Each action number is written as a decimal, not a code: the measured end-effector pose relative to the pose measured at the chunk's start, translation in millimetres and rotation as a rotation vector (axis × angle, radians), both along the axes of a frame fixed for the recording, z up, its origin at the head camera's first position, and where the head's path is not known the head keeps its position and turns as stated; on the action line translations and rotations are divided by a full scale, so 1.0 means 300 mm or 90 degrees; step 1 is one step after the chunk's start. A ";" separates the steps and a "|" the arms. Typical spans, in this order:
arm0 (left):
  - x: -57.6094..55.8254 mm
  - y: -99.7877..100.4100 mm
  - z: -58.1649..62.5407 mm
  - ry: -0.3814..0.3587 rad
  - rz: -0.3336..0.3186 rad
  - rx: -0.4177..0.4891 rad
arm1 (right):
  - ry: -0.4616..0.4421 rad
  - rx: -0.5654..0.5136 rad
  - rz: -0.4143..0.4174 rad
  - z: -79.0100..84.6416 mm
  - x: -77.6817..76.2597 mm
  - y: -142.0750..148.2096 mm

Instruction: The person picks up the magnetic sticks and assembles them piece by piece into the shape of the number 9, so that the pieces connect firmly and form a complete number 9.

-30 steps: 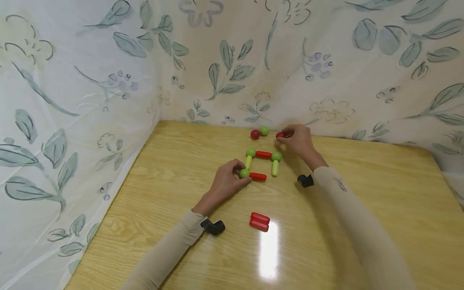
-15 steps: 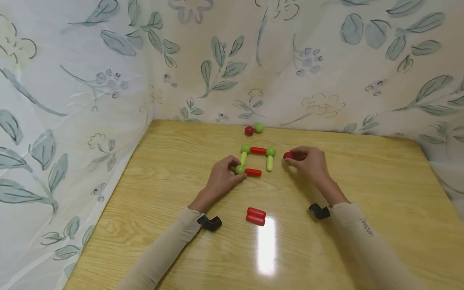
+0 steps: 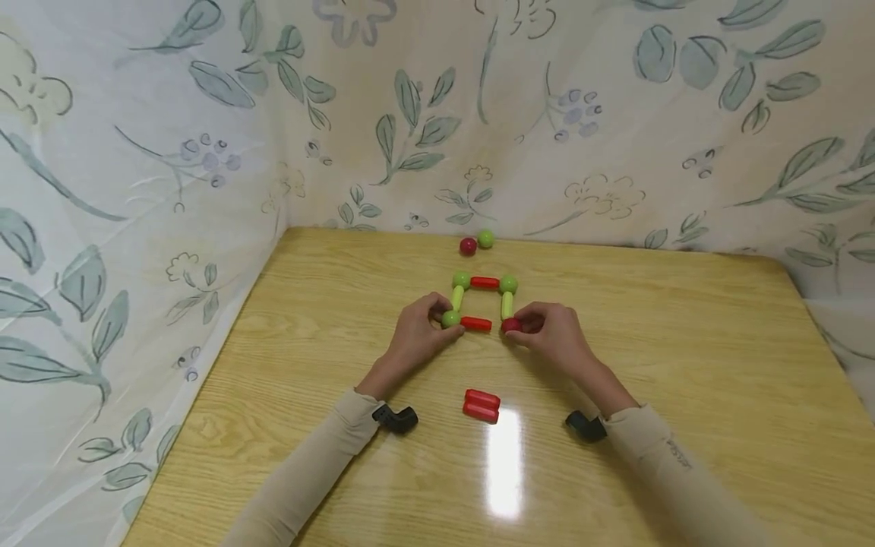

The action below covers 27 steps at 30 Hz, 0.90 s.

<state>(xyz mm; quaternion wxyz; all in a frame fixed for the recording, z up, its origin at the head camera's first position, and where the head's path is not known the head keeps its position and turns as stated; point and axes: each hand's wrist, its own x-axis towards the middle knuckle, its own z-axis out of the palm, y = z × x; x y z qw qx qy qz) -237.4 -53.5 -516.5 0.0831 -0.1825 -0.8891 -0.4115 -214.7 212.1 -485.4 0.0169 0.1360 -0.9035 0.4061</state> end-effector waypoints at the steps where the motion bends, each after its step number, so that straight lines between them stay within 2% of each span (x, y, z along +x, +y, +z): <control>1: -0.002 0.004 0.001 0.002 -0.001 0.000 | 0.000 0.000 0.001 -0.002 -0.002 -0.002; 5: -0.007 0.016 0.002 0.007 -0.010 0.004 | 0.002 -0.008 -0.002 -0.005 -0.004 -0.014; 14: 0.004 0.003 -0.003 -0.002 0.004 0.000 | -0.009 -0.009 0.007 -0.006 0.006 -0.046; 21: 0.001 0.002 -0.001 0.004 -0.004 0.002 | 0.005 -0.012 -0.020 0.003 -0.002 -0.032; 27: 0.006 -0.002 -0.005 0.002 -0.003 0.001 | -0.010 -0.064 -0.056 0.009 -0.028 -0.015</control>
